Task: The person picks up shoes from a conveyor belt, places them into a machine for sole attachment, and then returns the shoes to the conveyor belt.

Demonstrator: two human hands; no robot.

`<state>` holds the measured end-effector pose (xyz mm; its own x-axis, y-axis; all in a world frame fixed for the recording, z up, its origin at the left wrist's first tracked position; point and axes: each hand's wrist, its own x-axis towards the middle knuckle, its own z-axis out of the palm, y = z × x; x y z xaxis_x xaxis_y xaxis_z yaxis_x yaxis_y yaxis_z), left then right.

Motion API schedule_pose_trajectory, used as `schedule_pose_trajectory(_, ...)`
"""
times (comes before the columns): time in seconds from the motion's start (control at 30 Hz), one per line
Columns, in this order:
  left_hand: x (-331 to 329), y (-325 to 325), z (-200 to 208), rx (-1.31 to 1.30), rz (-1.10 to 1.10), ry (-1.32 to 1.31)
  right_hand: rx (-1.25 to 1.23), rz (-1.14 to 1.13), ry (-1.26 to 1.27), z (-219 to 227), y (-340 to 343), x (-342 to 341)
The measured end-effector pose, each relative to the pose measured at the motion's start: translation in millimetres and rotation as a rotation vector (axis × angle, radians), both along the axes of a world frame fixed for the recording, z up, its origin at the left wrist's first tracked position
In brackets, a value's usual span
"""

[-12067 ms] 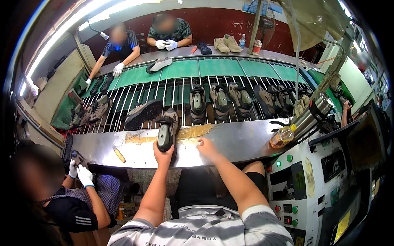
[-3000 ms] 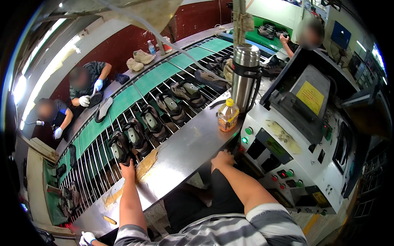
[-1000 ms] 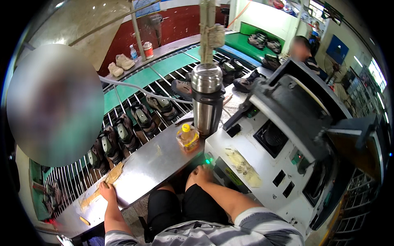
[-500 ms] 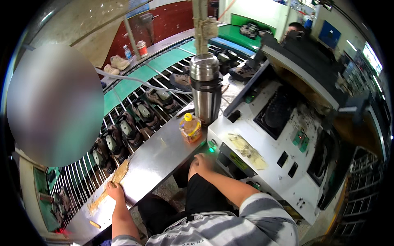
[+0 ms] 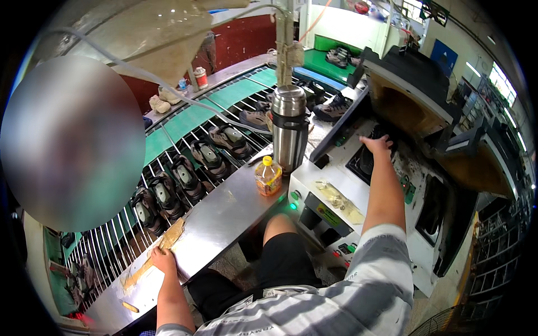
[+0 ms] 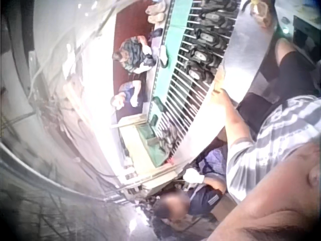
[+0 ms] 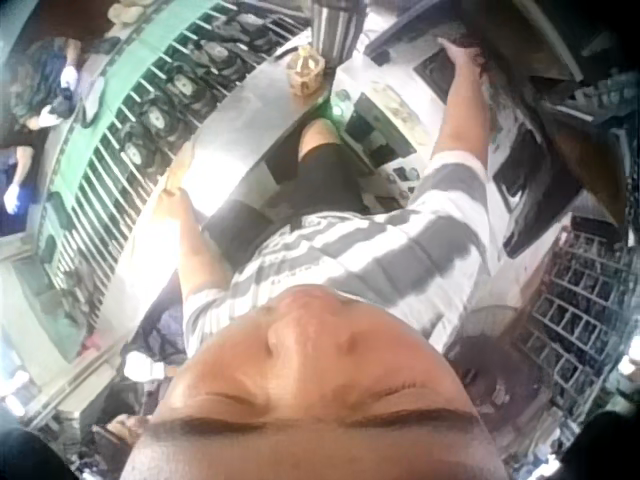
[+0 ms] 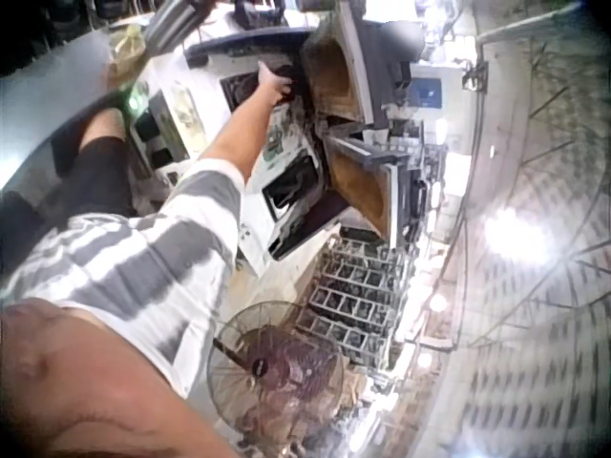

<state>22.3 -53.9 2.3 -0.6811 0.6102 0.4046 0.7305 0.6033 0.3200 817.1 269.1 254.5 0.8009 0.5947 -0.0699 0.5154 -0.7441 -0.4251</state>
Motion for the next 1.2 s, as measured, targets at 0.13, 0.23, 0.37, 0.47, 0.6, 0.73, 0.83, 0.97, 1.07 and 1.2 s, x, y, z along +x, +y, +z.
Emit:
schedule_pose_trajectory(0.13,-1,-10,2,-0.004,0.027,0.004,0.016,-0.148,-0.076,2,-17,-50)
schedule_pose_trajectory(0.23,2,-8,2,-0.005,0.034,0.002,0.127,-0.185,-0.162,-3,-32,-52)
schedule_pose_trajectory(0.37,4,-10,2,-0.011,0.046,0.020,0.457,-0.202,-0.274,-31,-77,-66)
schedule_pose_trajectory(0.47,-1,-12,-1,0.009,0.058,0.046,0.771,-0.095,-0.280,-61,-119,-76)
schedule_pose_trajectory(0.6,27,-14,7,0.082,-0.063,0.053,1.072,0.176,-0.217,-113,-178,-54)
schedule_pose_trajectory(0.73,94,-23,-17,0.326,-0.352,-0.152,1.271,0.293,0.375,-120,-201,-90)
schedule_pose_trajectory(0.83,211,-21,59,0.037,-0.553,-0.730,1.373,0.352,0.741,-111,-225,-135)
schedule_pose_trajectory(0.97,278,-13,130,0.299,-0.990,-1.615,1.089,0.609,1.610,-126,-224,-196)
schedule_pose_trajectory(1.07,258,-2,134,0.589,-0.796,-1.751,0.698,0.846,1.484,-106,-245,-318)
schedule_pose_trajectory(1.2,149,-30,90,0.748,-0.894,-2.190,0.464,1.446,1.102,-95,-269,-451)
